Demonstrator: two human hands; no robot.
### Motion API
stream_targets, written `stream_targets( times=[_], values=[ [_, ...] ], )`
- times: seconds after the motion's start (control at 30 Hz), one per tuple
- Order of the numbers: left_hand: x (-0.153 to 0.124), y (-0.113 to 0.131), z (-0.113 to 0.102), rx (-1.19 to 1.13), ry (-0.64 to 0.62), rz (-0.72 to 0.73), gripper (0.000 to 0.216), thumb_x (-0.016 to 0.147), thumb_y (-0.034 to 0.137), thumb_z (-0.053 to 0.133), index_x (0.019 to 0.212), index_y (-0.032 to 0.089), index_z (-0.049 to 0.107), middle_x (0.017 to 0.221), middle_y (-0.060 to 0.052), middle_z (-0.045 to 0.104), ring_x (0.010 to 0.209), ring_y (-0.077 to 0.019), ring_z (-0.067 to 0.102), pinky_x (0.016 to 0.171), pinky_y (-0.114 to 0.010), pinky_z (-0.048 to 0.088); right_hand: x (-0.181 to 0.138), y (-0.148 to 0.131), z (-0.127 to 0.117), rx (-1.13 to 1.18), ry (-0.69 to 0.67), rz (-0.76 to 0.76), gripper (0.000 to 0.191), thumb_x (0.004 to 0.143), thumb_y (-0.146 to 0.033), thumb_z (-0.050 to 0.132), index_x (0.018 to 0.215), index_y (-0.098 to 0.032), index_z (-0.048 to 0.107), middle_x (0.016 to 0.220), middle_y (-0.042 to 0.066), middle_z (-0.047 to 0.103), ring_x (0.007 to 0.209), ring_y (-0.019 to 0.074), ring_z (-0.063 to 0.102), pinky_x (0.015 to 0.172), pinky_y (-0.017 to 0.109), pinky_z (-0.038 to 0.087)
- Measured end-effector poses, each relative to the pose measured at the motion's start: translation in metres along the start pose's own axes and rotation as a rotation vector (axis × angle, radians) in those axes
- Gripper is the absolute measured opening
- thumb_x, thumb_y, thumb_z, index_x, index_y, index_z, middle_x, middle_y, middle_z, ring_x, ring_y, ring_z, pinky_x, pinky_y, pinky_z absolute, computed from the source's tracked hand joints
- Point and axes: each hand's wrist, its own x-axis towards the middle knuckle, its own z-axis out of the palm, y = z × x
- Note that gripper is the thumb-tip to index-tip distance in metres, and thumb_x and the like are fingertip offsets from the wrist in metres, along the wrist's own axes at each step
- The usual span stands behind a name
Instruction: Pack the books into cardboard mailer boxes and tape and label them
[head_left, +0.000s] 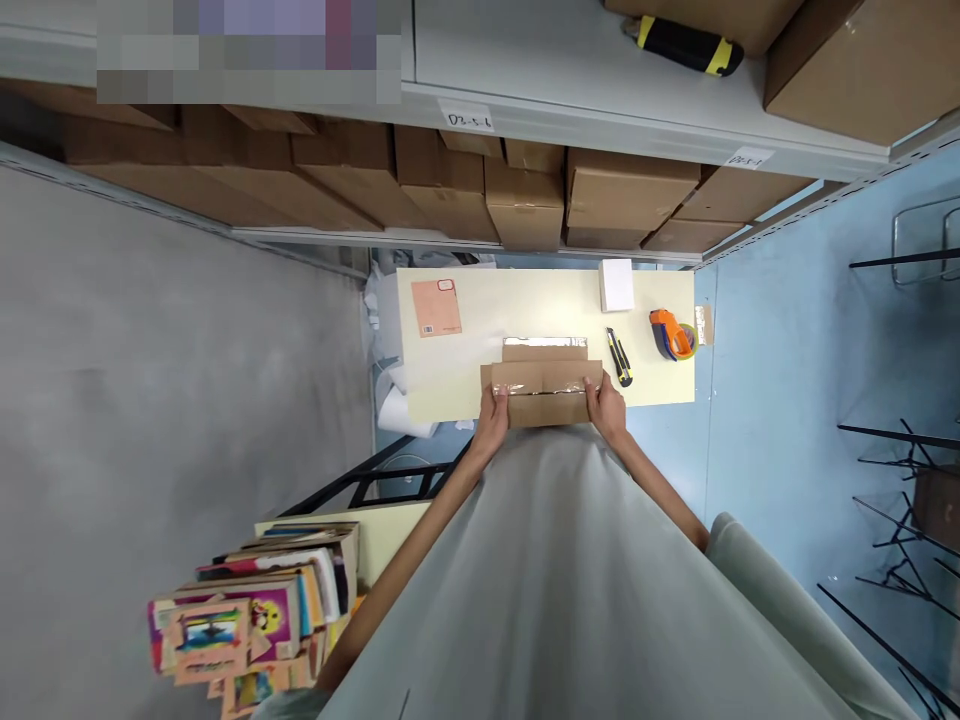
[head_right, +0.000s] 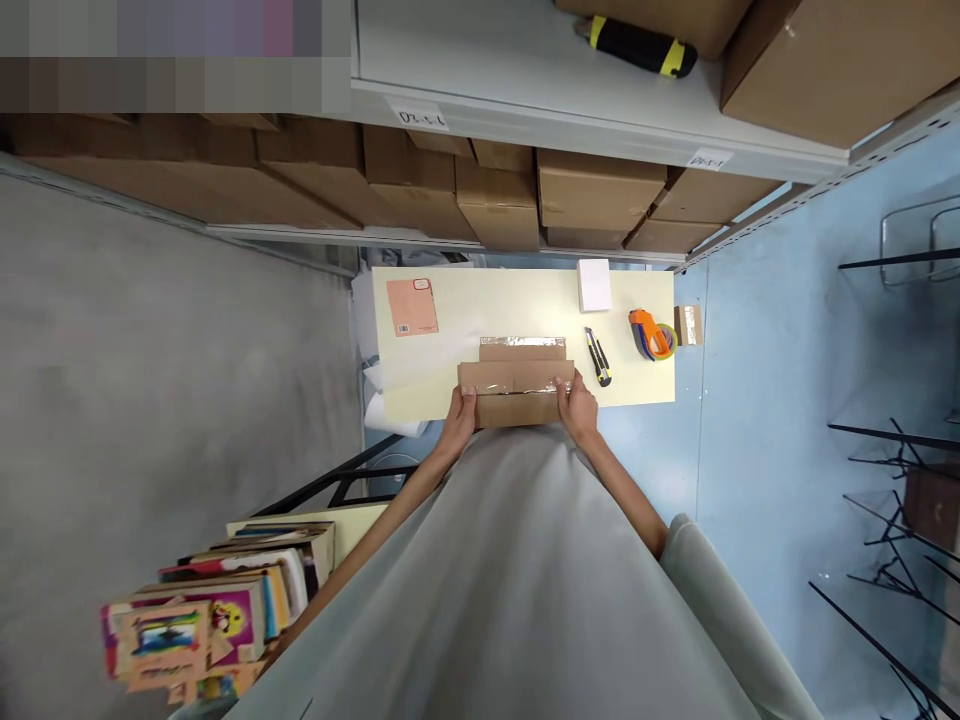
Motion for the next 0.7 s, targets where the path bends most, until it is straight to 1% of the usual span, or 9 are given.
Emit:
stream_targets(
  times=[0.1,0.2,0.27,0.4,0.47,0.53,0.6,0.63,0.7],
  values=[
    [0.017,0.015,0.011,-0.020,-0.022,0.032,0.090,0.105,0.094,0.043,0.156,0.022,0.059,0.168,-0.022,0.062,0.165,-0.0359,0.053,0.144,-0.055,0.032,0.024,-0.004,-0.014,-0.026,0.042,0.002,0.069,0.121,-0.063,0.030,0.163,-0.014,0.052,0.122,0.020,0.086,0.104,0.0376,0.083,0.092,0.044,0.062],
    [0.036,0.029,0.024,-0.073,-0.032,0.064,0.091,0.104,0.094,0.045,0.162,0.025,0.056,0.174,-0.018,0.059,0.169,-0.0353,0.048,0.145,-0.053,0.032,0.049,-0.008,-0.025,-0.031,0.035,0.024,0.071,0.121,-0.064,0.026,0.161,-0.012,0.053,0.122,0.022,0.085,0.108,0.0393,0.082,0.097,0.047,0.062],
    [0.046,0.032,0.031,-0.088,-0.035,0.078,0.094,0.103,0.096,0.045,0.163,0.024,0.056,0.174,-0.019,0.058,0.169,-0.0360,0.048,0.145,-0.052,0.032,0.059,-0.011,-0.025,-0.016,0.049,0.016,0.073,0.121,-0.066,0.023,0.161,-0.012,0.053,0.131,0.023,0.083,0.114,0.0394,0.081,0.101,0.048,0.061],
    [0.059,0.023,0.036,-0.071,0.008,0.155,0.094,0.101,0.098,0.045,0.154,0.022,0.062,0.163,-0.020,0.066,0.162,-0.0369,0.056,0.144,-0.056,0.033,0.069,-0.004,-0.024,0.041,0.074,-0.081,0.075,0.121,-0.067,0.018,0.168,-0.017,0.050,0.157,0.022,0.072,0.130,0.0380,0.077,0.109,0.049,0.061],
    [0.063,0.016,0.038,-0.046,0.052,0.182,0.090,0.103,0.096,0.045,0.152,0.022,0.064,0.159,-0.020,0.069,0.159,-0.0361,0.059,0.143,-0.056,0.036,0.076,0.014,-0.035,0.045,0.076,-0.156,0.073,0.122,-0.063,0.018,0.166,-0.018,0.054,0.161,0.021,0.070,0.137,0.0361,0.074,0.115,0.048,0.059],
    [0.065,0.012,0.041,-0.017,0.096,0.215,0.086,0.106,0.091,0.045,0.154,0.022,0.063,0.159,-0.021,0.068,0.156,-0.0351,0.061,0.141,-0.056,0.040,0.088,0.044,-0.057,-0.005,0.140,-0.176,0.068,0.122,-0.058,0.026,0.160,-0.013,0.060,0.159,0.024,0.070,0.144,0.0354,0.069,0.122,0.047,0.054],
    [0.065,0.011,0.045,0.011,0.153,0.265,0.083,0.109,0.086,0.046,0.159,0.021,0.059,0.163,-0.021,0.065,0.157,-0.0339,0.060,0.140,-0.054,0.042,0.103,0.081,-0.085,-0.126,0.245,-0.088,0.060,0.120,-0.051,0.039,0.153,-0.006,0.063,0.156,0.030,0.069,0.149,0.0380,0.063,0.128,0.050,0.049],
    [0.065,0.011,0.047,0.025,0.189,0.291,0.081,0.110,0.083,0.047,0.162,0.021,0.057,0.166,-0.021,0.063,0.159,-0.0335,0.059,0.140,-0.053,0.042,0.111,0.100,-0.098,-0.196,0.277,-0.030,0.055,0.117,-0.048,0.047,0.149,-0.006,0.065,0.158,0.032,0.067,0.154,0.0397,0.058,0.129,0.051,0.046],
    [0.064,0.011,0.051,0.056,0.260,0.326,0.078,0.111,0.078,0.050,0.165,0.022,0.054,0.171,-0.022,0.059,0.162,-0.0333,0.056,0.141,-0.051,0.041,0.126,0.131,-0.115,-0.324,0.216,0.000,0.048,0.112,-0.042,0.060,0.144,-0.007,0.067,0.163,0.033,0.063,0.160,0.0403,0.051,0.129,0.052,0.045]
  ],
)
